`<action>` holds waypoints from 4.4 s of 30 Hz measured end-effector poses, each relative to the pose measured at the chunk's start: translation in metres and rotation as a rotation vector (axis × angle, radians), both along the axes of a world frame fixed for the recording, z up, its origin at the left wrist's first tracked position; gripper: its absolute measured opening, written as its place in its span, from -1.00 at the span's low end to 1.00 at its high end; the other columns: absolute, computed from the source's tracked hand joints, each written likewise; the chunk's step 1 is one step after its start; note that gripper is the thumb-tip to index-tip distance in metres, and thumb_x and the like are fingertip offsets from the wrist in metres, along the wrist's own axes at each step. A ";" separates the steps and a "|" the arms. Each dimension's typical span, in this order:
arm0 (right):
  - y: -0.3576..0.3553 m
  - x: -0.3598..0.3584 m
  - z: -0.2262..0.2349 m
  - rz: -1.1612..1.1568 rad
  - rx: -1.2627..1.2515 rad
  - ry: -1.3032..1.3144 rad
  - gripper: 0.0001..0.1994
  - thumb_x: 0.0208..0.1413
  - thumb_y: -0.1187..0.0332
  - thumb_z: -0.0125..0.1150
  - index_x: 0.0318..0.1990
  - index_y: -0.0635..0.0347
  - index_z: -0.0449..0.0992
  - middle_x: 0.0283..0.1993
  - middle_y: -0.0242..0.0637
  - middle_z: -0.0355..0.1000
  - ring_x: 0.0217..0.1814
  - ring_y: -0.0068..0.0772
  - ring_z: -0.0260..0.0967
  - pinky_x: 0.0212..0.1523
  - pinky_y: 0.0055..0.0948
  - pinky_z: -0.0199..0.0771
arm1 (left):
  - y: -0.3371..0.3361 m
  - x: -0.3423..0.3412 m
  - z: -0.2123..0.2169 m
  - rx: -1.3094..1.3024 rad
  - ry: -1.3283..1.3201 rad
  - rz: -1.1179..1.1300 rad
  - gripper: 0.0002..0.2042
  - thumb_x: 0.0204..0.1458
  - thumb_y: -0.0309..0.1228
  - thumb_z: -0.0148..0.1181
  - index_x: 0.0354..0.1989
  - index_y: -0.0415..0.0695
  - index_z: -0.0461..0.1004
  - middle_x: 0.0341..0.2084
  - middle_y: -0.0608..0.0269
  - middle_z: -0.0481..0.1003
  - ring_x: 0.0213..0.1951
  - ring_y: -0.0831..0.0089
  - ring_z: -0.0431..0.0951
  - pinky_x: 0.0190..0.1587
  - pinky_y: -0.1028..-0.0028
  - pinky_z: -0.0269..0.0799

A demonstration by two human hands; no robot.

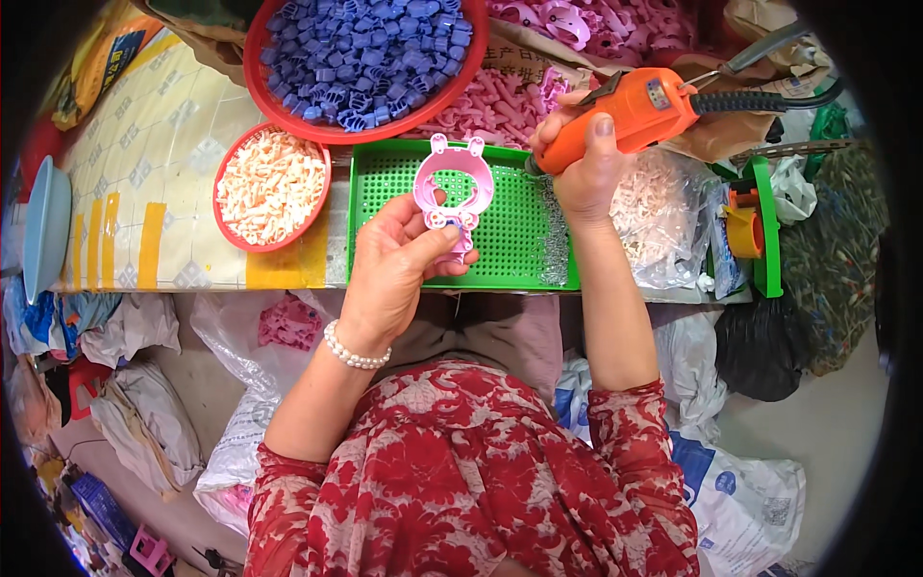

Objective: Assembling small pink plastic toy parts and gluing components together using a heat tool.

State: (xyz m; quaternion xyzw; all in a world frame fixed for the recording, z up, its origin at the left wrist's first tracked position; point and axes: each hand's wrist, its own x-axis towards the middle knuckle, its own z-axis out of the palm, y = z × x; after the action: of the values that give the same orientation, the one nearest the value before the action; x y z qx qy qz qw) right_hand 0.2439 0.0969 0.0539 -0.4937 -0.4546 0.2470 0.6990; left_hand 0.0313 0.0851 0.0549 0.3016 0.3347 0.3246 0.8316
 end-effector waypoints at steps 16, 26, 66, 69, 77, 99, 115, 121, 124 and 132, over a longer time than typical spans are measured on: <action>-0.002 -0.002 0.002 -0.014 -0.009 0.004 -0.44 0.06 -0.12 0.02 -0.21 0.33 0.33 -0.61 -0.27 0.29 -0.62 -0.36 0.29 -0.54 -0.42 0.35 | 0.001 0.000 -0.002 0.015 0.023 -0.024 -0.68 0.02 -0.60 0.12 -0.02 -0.31 0.30 -0.30 0.16 0.53 -0.40 0.48 0.58 -0.41 0.63 0.52; -0.003 -0.003 0.001 -0.019 -0.020 0.010 -0.46 0.05 -0.10 0.03 -0.20 0.32 0.32 -0.61 -0.26 0.30 -0.61 -0.35 0.31 -0.53 -0.41 0.36 | 0.001 0.000 -0.002 0.026 0.015 -0.040 -0.68 0.02 -0.59 0.11 -0.01 -0.31 0.31 -0.31 0.16 0.53 -0.41 0.50 0.57 -0.41 0.63 0.52; -0.035 -0.067 0.049 0.457 0.212 0.200 -0.14 -0.08 -0.47 -0.09 -0.01 0.27 0.29 -0.45 -0.29 0.36 -0.43 -0.35 0.31 -0.28 -0.29 0.36 | 0.000 0.003 0.000 0.060 0.055 -0.087 -0.81 0.05 -0.56 0.08 -0.14 -0.27 0.39 -0.41 0.30 0.52 -0.45 0.61 0.53 -0.46 0.66 0.46; -0.035 -0.068 0.046 0.492 0.226 0.231 -0.15 -0.08 -0.46 -0.09 -0.01 0.25 0.29 -0.45 -0.29 0.36 -0.43 -0.35 0.31 -0.27 -0.29 0.36 | 0.000 0.003 0.000 0.063 0.053 -0.090 -0.81 0.05 -0.56 0.08 -0.14 -0.26 0.39 -0.41 0.30 0.52 -0.45 0.61 0.52 -0.45 0.66 0.45; -0.032 -0.071 0.039 0.466 0.158 0.221 -0.17 -0.09 -0.45 -0.04 0.00 0.22 0.30 -0.44 -0.32 0.35 -0.40 -0.37 0.30 -0.24 -0.30 0.32 | 0.001 0.004 -0.001 0.067 0.043 -0.081 -0.81 0.04 -0.56 0.09 -0.14 -0.26 0.39 -0.41 0.31 0.52 -0.45 0.62 0.52 -0.45 0.67 0.44; -0.030 -0.062 0.056 0.356 0.128 0.146 -0.15 -0.06 -0.45 -0.10 -0.01 0.26 0.30 -0.46 -0.28 0.33 -0.42 -0.34 0.28 -0.25 -0.25 0.34 | 0.001 0.004 -0.005 0.051 0.023 -0.062 -0.82 0.05 -0.52 0.14 -0.17 -0.27 0.42 -0.46 0.28 0.53 -0.50 0.58 0.53 -0.45 0.66 0.47; 0.006 0.007 0.050 -0.020 0.063 -0.237 -0.47 0.17 -0.02 -0.04 -0.16 0.44 0.35 -0.53 -0.18 0.39 -0.52 -0.32 0.37 -0.45 -0.39 0.40 | -0.046 -0.141 -0.020 0.203 0.411 0.142 -0.66 -0.04 -0.57 0.13 -0.03 -0.30 0.34 -0.31 0.20 0.51 -0.39 0.55 0.53 -0.35 0.56 0.51; 0.016 0.027 0.042 -0.056 0.056 -0.071 -0.56 0.18 0.09 0.01 -0.19 0.45 0.37 -0.53 -0.19 0.43 -0.52 -0.39 0.40 -0.44 -0.46 0.42 | -0.069 -0.238 -0.111 0.205 0.870 0.138 -0.51 -0.05 -0.54 0.12 0.12 -0.30 0.22 -0.18 0.17 0.47 -0.31 0.51 0.52 -0.28 0.53 0.49; 0.020 0.037 0.038 -0.095 0.040 -0.112 -0.61 0.18 0.15 0.06 -0.21 0.43 0.40 -0.52 -0.20 0.45 -0.50 -0.41 0.41 -0.41 -0.46 0.42 | -0.071 -0.242 -0.131 0.718 1.454 0.094 -0.39 -0.03 -0.49 0.14 0.24 -0.29 0.08 0.02 0.05 0.36 -0.13 0.38 0.48 -0.10 0.43 0.43; 0.018 0.038 0.024 -0.212 -0.001 -0.363 -0.71 0.03 0.29 0.30 -0.19 0.30 0.43 -0.32 -0.37 0.42 -0.32 -0.61 0.33 -0.25 -0.59 0.35 | -0.050 -0.155 -0.065 1.052 1.083 0.450 -0.50 -0.08 -0.58 0.20 0.11 -0.27 0.29 0.07 -0.03 0.33 0.04 0.15 0.40 0.07 0.34 0.32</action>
State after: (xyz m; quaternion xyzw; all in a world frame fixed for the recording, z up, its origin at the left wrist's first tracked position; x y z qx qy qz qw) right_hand 0.2819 0.1153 0.0776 -0.5756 -0.5183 0.0795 0.6275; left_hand -0.1233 0.0346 -0.0104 0.6968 0.5486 0.4088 0.2154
